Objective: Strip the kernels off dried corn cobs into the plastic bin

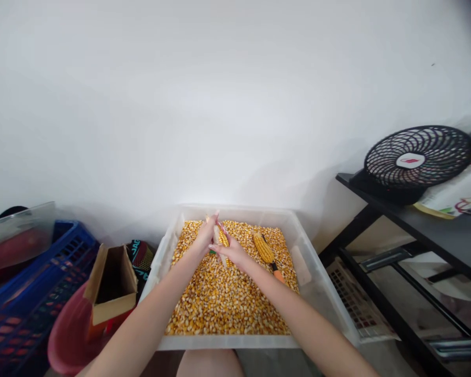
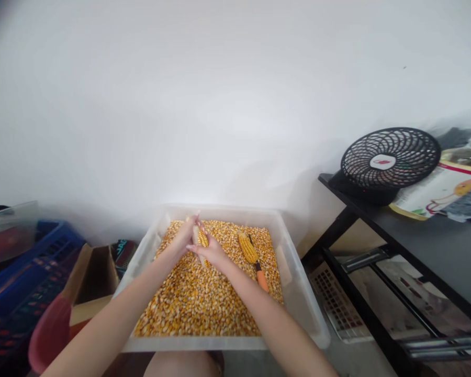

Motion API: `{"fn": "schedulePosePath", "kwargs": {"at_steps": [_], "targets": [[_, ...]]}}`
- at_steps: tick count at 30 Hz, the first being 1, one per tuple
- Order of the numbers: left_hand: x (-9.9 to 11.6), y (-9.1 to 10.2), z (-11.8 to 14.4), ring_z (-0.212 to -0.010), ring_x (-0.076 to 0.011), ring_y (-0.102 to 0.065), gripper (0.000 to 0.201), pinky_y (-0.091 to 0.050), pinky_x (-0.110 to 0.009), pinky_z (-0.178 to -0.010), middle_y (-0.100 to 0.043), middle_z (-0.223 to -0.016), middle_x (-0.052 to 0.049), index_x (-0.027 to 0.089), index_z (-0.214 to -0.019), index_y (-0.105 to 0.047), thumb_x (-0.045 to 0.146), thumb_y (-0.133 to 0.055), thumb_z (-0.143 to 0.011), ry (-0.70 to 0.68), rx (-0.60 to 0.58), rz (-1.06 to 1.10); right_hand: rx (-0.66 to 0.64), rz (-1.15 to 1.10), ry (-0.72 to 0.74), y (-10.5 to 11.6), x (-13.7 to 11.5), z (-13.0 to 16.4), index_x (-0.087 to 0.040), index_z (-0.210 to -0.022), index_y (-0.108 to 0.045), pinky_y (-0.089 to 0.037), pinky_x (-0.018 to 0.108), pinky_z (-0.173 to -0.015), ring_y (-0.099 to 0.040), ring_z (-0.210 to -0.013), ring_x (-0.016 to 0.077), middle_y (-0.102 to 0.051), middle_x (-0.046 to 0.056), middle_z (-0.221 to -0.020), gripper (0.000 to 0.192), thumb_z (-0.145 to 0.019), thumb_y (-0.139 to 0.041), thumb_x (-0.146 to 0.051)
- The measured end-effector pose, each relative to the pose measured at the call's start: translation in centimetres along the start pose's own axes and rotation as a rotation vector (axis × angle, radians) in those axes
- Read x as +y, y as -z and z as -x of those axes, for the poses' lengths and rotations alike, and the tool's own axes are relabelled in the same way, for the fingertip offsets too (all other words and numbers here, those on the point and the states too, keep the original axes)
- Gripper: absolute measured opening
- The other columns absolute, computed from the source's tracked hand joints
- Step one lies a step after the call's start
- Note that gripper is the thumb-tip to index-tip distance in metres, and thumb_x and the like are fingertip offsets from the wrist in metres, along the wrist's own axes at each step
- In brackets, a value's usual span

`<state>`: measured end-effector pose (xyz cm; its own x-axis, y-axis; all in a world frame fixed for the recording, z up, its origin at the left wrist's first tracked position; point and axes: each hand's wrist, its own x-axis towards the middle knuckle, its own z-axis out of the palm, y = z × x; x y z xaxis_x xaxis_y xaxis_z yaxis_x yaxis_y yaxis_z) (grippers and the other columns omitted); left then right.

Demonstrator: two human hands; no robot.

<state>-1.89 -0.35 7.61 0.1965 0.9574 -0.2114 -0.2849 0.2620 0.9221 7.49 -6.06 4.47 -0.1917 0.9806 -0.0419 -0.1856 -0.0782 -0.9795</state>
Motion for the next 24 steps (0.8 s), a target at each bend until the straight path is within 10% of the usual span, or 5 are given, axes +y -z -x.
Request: {"fn": "schedulePosePath", "kwargs": {"at_steps": [24], "targets": [[0.2,-0.1,0.2,-0.033,-0.0140,-0.048,0.047,-0.028,-0.022,-0.028,-0.054,-0.049,-0.002,0.017,-0.063,-0.049,0.064,-0.048,-0.069,0.064,-0.167,0.034,-0.039,-0.243,-0.234,0.5,-1.4,0.3,-0.019,-0.096,-0.051,-0.042,0.026,-0.042,-0.051,-0.045,0.0121,-0.055,-0.002,-0.060,0.043,-0.071,-0.054,-0.054]]}}
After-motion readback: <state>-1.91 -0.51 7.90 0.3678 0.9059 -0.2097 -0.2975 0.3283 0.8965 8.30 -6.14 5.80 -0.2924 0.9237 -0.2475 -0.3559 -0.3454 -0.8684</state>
